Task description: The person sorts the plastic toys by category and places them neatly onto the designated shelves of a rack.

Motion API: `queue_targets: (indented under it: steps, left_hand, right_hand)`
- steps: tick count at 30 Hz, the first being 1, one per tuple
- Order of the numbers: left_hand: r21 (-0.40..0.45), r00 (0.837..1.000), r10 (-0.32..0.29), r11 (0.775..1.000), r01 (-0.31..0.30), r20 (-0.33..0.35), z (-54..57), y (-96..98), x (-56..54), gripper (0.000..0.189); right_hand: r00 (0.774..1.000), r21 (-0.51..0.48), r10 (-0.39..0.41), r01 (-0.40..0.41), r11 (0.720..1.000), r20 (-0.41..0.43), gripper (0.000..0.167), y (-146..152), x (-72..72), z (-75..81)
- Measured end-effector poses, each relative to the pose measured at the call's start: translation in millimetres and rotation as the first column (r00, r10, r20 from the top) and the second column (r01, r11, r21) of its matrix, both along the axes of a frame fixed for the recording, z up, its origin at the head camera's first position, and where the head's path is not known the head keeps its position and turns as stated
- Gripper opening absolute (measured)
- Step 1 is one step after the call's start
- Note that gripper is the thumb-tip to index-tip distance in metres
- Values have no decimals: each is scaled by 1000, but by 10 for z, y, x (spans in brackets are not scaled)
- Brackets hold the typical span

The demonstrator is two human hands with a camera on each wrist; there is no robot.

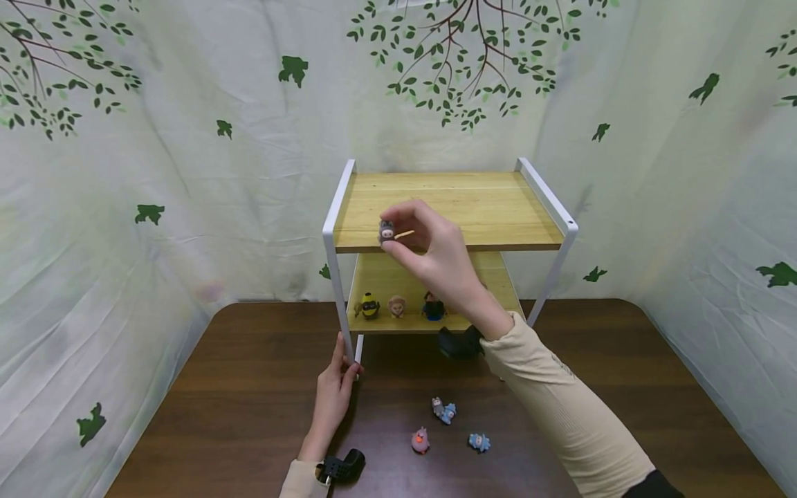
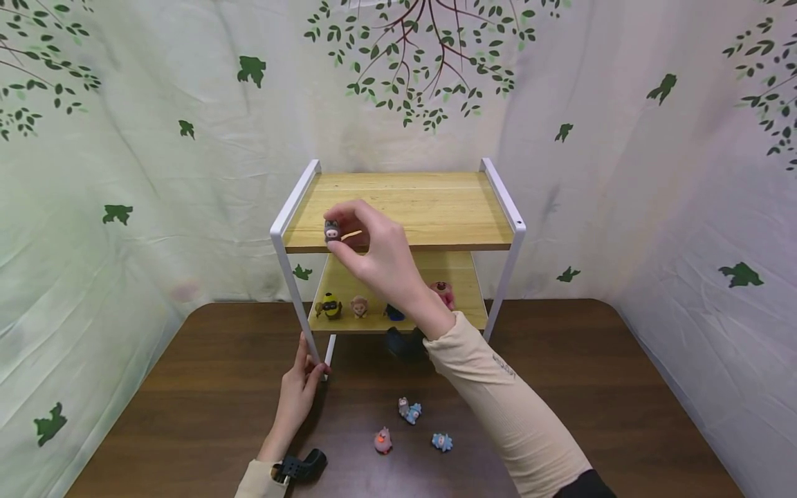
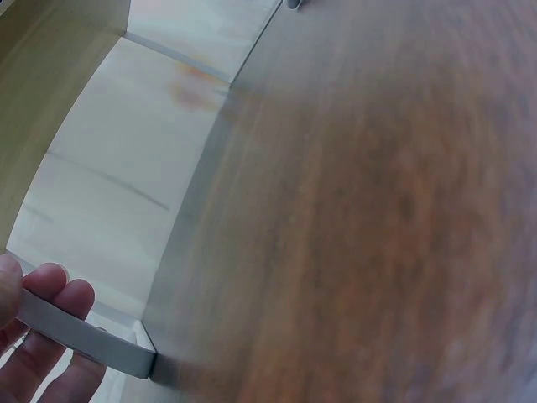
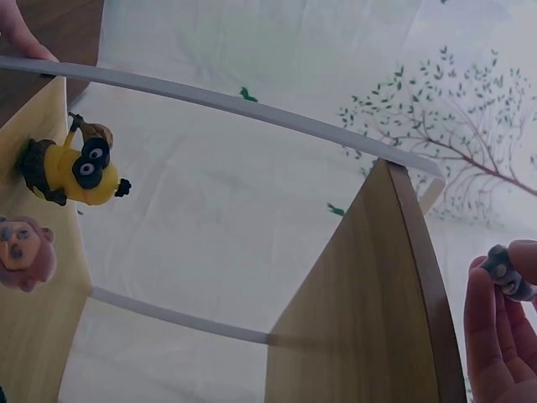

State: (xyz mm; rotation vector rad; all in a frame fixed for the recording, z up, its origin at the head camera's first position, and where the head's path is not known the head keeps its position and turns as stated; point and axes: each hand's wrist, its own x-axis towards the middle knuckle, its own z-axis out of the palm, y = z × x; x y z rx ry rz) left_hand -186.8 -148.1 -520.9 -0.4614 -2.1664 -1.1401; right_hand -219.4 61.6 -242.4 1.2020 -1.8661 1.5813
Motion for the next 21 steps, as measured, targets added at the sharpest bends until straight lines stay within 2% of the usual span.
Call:
queue_targets:
  steps: [6, 15, 21]
  left_hand:
    - [-4, 1000, 2, 1000, -2, -2, -3, -4, 2, 89]
    - [-10, 1000, 5, 1000, -5, 17, 5, -1, 3, 87]
    - [-8, 1000, 2, 1000, -2, 1, 14, 3, -3, 89]
  right_hand:
    - [1000, 4, 10, -10, 1000, 27, 28, -49, -45, 59]
    - [998, 57, -15, 12, 998, 63, 28, -125, -145, 148]
    - [996, 94, -39, 32, 995, 75, 28, -186, -214, 220]
